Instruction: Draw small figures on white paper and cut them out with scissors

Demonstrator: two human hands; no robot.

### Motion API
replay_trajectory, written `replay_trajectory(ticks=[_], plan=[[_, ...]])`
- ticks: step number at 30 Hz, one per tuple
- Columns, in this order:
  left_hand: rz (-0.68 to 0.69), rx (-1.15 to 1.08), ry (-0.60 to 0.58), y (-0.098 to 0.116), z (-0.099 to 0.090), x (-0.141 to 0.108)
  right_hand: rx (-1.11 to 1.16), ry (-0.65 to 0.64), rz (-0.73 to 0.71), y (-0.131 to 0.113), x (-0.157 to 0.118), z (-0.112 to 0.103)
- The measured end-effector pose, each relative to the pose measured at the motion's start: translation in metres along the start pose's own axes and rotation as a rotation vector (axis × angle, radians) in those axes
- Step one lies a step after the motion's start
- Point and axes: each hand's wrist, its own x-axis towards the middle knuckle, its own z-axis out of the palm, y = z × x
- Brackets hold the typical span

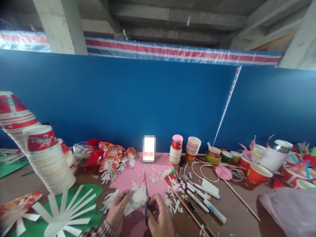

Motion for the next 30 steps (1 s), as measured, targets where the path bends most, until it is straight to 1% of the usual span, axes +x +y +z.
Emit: replay_trajectory(ticks=[7,17,25,30], plan=[[-0.019,-0.028,-0.030,0.0014,0.0005,0.0001,0.009,0.015,0.007,0.0026,0.0001,-0.0003],[-0.018,-0.008,-0.006,-0.0005,-0.0008,0.0020,0.008,0.019,0.005,0.0050,0.0001,-0.0007],[0.004,0.003,0.019,0.0025,0.0014,0.0002,-0.007,0.000,-0.019,0.0025,-0.0007,-0.0008],[-0.020,-0.015,0.014,0.0019,0.0004,0.0007,-0.016,-0.009,0.001,0.0011,-0.0010,-0.0008]])
